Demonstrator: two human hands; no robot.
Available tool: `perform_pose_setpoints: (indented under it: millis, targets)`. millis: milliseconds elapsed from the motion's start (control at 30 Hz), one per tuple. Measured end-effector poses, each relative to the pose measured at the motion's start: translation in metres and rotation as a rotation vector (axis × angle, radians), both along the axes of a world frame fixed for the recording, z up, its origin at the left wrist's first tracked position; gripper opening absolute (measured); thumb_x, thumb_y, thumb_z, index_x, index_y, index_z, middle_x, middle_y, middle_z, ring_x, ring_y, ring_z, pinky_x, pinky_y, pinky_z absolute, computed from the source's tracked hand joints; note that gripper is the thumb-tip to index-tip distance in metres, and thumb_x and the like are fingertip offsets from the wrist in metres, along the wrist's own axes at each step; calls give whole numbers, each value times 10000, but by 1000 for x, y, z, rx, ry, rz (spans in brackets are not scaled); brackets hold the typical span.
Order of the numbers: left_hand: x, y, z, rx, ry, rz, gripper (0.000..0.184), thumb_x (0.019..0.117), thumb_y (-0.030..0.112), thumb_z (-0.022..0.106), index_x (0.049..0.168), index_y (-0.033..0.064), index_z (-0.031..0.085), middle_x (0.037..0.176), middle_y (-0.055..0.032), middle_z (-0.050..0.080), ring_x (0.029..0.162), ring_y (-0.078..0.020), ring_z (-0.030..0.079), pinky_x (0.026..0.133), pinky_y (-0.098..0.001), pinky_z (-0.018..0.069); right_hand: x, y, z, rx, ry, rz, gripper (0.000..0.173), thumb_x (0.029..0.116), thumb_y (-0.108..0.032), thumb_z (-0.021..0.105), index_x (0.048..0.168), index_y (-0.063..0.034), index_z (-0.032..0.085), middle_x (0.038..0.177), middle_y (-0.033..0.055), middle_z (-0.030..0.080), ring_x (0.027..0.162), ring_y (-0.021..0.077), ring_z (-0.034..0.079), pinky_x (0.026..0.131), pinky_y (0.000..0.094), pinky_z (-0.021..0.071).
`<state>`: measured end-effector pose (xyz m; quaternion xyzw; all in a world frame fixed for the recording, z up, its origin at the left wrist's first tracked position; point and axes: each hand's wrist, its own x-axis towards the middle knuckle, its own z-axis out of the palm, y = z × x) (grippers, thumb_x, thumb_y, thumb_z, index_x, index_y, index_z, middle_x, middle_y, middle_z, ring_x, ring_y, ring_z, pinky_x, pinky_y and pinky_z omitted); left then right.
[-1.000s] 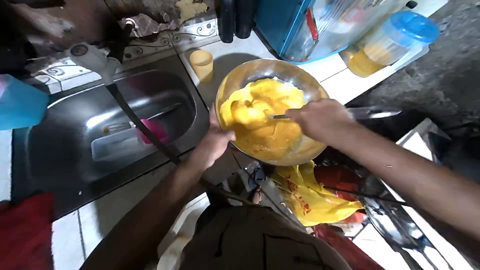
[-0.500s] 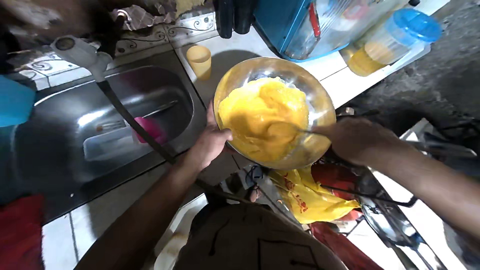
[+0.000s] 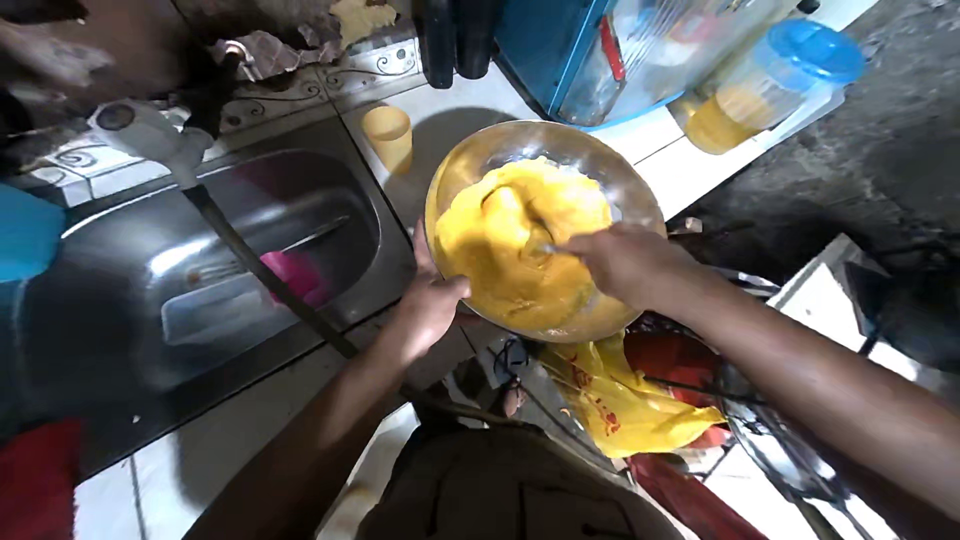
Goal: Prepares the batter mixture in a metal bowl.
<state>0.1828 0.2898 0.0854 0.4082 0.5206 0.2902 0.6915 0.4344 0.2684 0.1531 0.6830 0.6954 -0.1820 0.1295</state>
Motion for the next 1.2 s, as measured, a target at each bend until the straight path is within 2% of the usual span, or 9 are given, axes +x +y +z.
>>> perform_pose_setpoints:
  millis: [133, 233, 333, 500, 667, 833, 967, 1100, 1200]
  targets:
    - [-5, -1, 0, 14, 18, -6, 980, 929, -83, 519, 1619, 363, -15, 1417, -182, 492, 921, -270, 719, 615, -413, 635, 37, 1, 18, -127, -139, -75, 194, 1036, -216, 630, 1174, -168, 758, 1042, 185, 739, 1011, 425, 696, 849, 674, 530]
    - [5, -3, -3, 32, -7, 9, 1019, 925, -88, 534, 1610, 386, -53, 1409, -191, 496, 879, -280, 734, 595, -429, 645, 12, 14, -2, 38, -68, -86, 308, 993, -62, 600, 1257, -147, 733, 1099, 245, 723, 1061, 485, 678, 869, 697, 527]
    - [7, -5, -5, 35, -53, 62, 988, 937, -78, 525, 1613, 341, -61, 1420, -194, 483, 894, -276, 735, 599, -430, 649, 11, 2, -3, -31, 150, 81, 215, 1026, -93, 619, 1187, -126, 757, 1017, 139, 747, 961, 344, 711, 860, 591, 557]
    - [20, -12, -8, -13, -73, 104, 1020, 936, -75, 534, 1602, 384, -88, 1408, -215, 492, 845, -313, 741, 585, -454, 651, 21, 26, 20, -33, -279, -94, 259, 984, -79, 631, 1221, -119, 725, 1116, 258, 709, 1072, 499, 668, 847, 690, 525]
    - [22, -8, -8, -2, -93, 144, 1038, 930, -86, 534, 1602, 387, -101, 1485, -214, 413, 861, -304, 733, 577, -443, 640, 32, 8, 0, 54, 63, 169, 174, 974, -84, 697, 1097, -158, 794, 935, 118, 756, 895, 343, 727, 795, 605, 579]
    - [25, -8, -7, -7, -62, 106, 1045, 914, -91, 535, 1602, 389, -88, 1458, -218, 448, 855, -311, 739, 585, -453, 650, 29, 27, 6, 51, -149, -75, 292, 997, -78, 610, 1241, -174, 739, 1089, 243, 724, 1043, 488, 682, 835, 695, 531]
    - [8, 2, -1, 17, -33, 51, 996, 900, -99, 531, 1618, 309, -27, 1455, -196, 456, 916, -291, 725, 591, -440, 640, 33, 7, 5, 8, 54, 154, 162, 1000, -132, 676, 1110, -172, 788, 932, 103, 755, 894, 321, 726, 797, 582, 577]
    - [-2, 13, -1, 7, 30, -39, 1020, 887, -108, 520, 1620, 344, -26, 1371, -194, 520, 899, -298, 716, 575, -440, 625, 38, 21, 9, -6, -214, -58, 307, 1004, -96, 615, 1270, -200, 728, 1082, 232, 728, 1036, 477, 687, 838, 674, 535]
    - [-8, 29, 5, -33, 130, -96, 990, 913, -93, 502, 1620, 342, -37, 1400, -201, 477, 941, -296, 695, 627, -427, 621, 20, 11, -12, 94, 8, 154, 305, 982, -49, 637, 1235, -182, 744, 917, 164, 744, 886, 393, 718, 783, 606, 568]
